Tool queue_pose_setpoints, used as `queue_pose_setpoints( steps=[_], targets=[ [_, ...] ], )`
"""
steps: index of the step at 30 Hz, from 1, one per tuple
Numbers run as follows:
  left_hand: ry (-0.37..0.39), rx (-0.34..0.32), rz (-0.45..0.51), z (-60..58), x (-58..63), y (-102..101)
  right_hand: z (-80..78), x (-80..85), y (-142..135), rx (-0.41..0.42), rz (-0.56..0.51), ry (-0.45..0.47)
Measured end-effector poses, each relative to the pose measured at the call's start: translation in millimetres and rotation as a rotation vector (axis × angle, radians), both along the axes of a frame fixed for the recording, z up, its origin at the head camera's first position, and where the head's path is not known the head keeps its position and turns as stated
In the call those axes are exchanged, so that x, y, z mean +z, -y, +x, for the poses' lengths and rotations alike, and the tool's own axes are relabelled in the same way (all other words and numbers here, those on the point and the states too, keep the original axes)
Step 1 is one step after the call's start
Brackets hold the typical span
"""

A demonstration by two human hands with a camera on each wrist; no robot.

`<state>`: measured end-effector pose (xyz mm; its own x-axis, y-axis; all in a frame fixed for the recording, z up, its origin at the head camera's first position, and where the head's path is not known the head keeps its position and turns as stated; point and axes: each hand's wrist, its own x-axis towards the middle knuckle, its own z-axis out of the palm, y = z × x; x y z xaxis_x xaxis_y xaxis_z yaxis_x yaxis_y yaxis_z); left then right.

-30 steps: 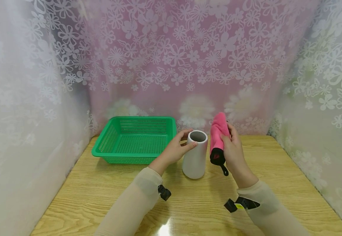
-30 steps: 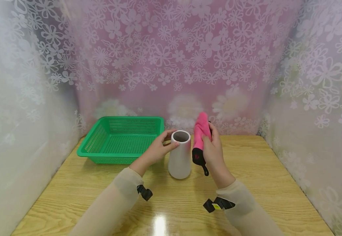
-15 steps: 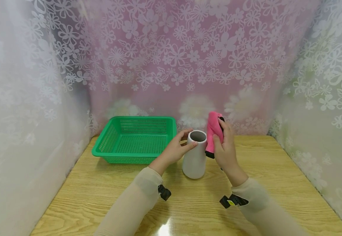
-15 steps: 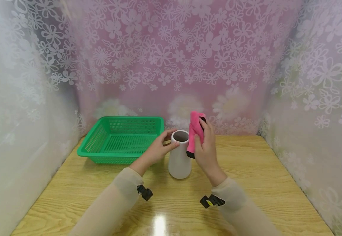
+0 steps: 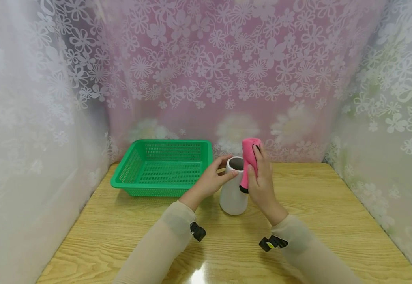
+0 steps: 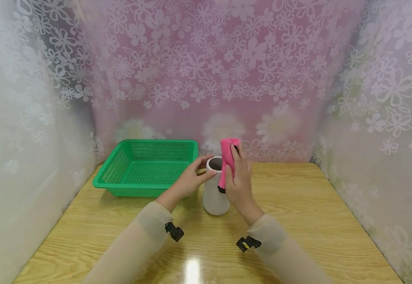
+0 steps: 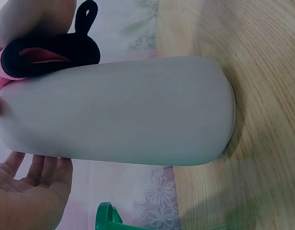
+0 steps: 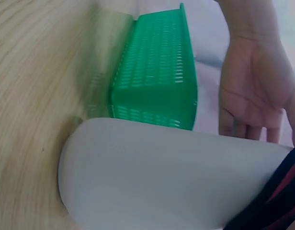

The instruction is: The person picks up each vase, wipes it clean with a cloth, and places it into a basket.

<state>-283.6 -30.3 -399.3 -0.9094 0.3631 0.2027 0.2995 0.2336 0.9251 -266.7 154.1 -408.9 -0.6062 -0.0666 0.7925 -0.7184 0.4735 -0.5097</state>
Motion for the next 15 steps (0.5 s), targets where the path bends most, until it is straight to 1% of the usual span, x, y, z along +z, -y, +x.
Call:
queue_pose_setpoints(
  steps=[3, 6, 9, 15],
  targets=[
    [0.0, -0.001, 0.002, 0.1, 0.4, 0, -0.2, -4.4, 5, -0.024, 0.023, -0.03],
    [-0.002, 0.0, 0.0, 0.0, 0.4, 0, -0.1, -7.7, 8, -0.057, 0.031, -0.028],
    [-0.008, 0.002, -0.001, -0.5, 0.0, 1, 0.4, -10.2, 10, -0.074, 0.007, 0.005],
    [-0.017, -0.004, -0.004, -0.4, -0.2, 0, 1.7, -14.9, 9, -0.07, -0.086, 0.08]
  ],
)
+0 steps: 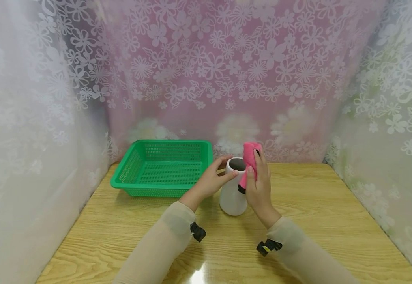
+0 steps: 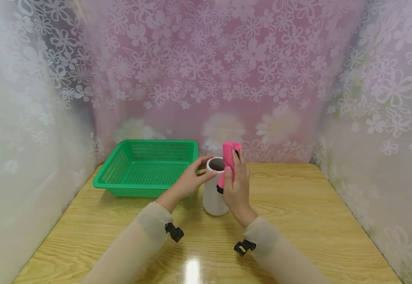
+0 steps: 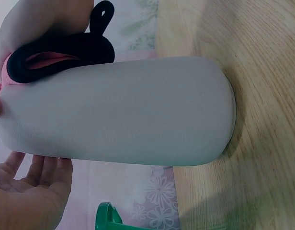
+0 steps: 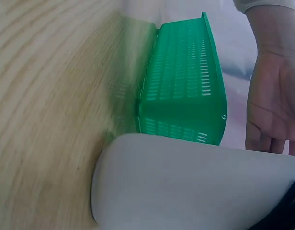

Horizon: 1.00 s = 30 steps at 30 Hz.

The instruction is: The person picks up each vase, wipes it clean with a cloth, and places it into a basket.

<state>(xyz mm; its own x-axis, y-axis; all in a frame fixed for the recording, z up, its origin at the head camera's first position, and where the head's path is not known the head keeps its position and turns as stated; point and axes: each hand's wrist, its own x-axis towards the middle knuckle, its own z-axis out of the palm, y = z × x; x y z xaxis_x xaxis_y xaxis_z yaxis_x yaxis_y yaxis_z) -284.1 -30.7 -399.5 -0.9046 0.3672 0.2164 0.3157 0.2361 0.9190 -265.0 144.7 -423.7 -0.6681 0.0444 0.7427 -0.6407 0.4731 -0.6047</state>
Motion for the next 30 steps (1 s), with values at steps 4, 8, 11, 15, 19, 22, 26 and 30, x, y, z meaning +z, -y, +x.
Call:
queue_pose_setpoints(
  steps=[4, 8, 11, 15, 19, 22, 26, 30],
  targets=[
    [0.006, -0.001, 0.005, 0.9, 0.7, 0, 0.8, -1.4, -2, 0.021, -0.035, 0.013],
    [0.006, -0.002, 0.004, 1.0, 1.7, 0, 0.6, -0.9, -3, 0.055, -0.076, 0.021],
    [0.004, -0.004, 0.001, 1.2, 2.2, -1, -0.2, -1.2, -4, 0.065, -0.105, 0.054],
    [0.012, -0.008, 0.004, 1.8, 1.7, -1, 0.3, -4.6, -7, 0.059, -0.134, 0.164],
    [0.017, -0.008, 0.003, 1.9, 0.3, -1, 1.8, -12.5, -12, 0.045, -0.145, 0.314],
    [0.015, -0.003, 0.004, 1.7, -0.2, -1, 2.9, -17.4, -14, 0.041, -0.135, 0.387],
    [0.01, 0.002, 0.007, 1.2, 0.2, -1, 4.7, -19.0, -14, 0.054, -0.123, 0.433],
    [0.003, -0.001, 0.008, 0.3, -0.2, -1, 4.2, -22.4, -15, 0.063, -0.114, 0.474]
  ],
)
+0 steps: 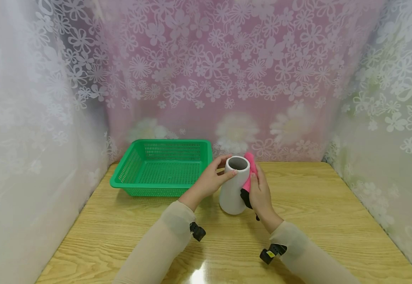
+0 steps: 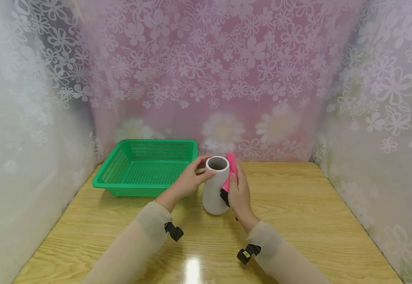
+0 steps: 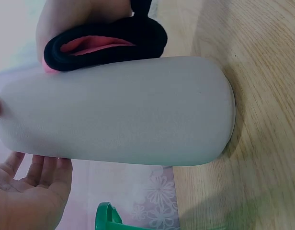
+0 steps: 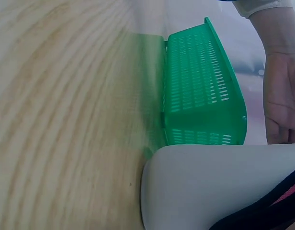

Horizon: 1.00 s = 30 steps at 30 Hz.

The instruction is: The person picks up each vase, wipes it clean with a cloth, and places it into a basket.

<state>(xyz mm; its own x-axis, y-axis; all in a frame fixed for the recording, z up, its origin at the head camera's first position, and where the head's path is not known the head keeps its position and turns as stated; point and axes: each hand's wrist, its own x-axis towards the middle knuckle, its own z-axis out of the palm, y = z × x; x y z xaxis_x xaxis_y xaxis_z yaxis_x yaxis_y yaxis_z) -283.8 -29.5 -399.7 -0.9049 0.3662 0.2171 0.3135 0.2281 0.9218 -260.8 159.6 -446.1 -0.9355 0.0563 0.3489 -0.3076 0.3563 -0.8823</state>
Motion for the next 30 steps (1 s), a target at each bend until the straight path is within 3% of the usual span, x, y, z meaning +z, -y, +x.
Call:
queue_pose_setpoints(
  steps=[15, 30],
  targets=[
    [0.004, 0.005, -0.01, 0.3, 0.8, 0, -0.8, -7.7, -1, 0.014, -0.05, 0.101],
    [0.002, 0.006, -0.012, 1.1, 1.2, 0, -1.2, -14.7, -6, 0.02, -0.092, 0.292]
  ],
)
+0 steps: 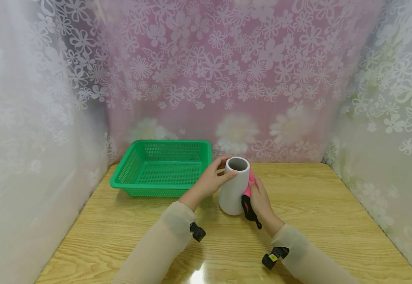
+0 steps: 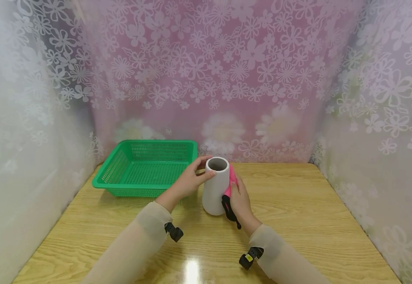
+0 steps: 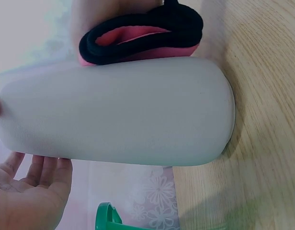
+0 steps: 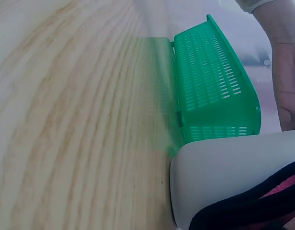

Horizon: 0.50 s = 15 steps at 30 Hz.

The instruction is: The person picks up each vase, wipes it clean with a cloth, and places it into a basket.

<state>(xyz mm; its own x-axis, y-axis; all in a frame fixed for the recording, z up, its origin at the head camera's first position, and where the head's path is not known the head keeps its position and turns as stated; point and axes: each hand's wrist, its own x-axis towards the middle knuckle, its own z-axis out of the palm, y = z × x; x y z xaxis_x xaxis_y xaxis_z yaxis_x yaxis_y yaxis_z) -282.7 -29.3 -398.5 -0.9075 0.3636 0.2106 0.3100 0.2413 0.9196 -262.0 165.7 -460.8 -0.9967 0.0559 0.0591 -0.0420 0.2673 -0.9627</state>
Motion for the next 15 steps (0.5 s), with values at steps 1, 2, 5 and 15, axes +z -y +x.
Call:
queue_pose_setpoints(
  steps=[1, 2, 5, 15],
  targets=[
    [0.0, -0.002, 0.001, 0.0, -0.1, 0, 0.1, -0.8, 0, 0.002, -0.004, 0.015],
    [0.001, -0.002, 0.001, -0.1, -0.2, 0, 0.2, -1.8, -1, 0.002, -0.004, 0.031],
    [0.005, 0.0, -0.001, 0.2, -0.1, 0, -0.3, -4.7, -2, 0.005, 0.009, 0.07],
    [0.015, -0.001, -0.004, 1.6, 0.5, 1, -3.4, -11.2, -3, 0.008, 0.027, 0.135]
  ],
)
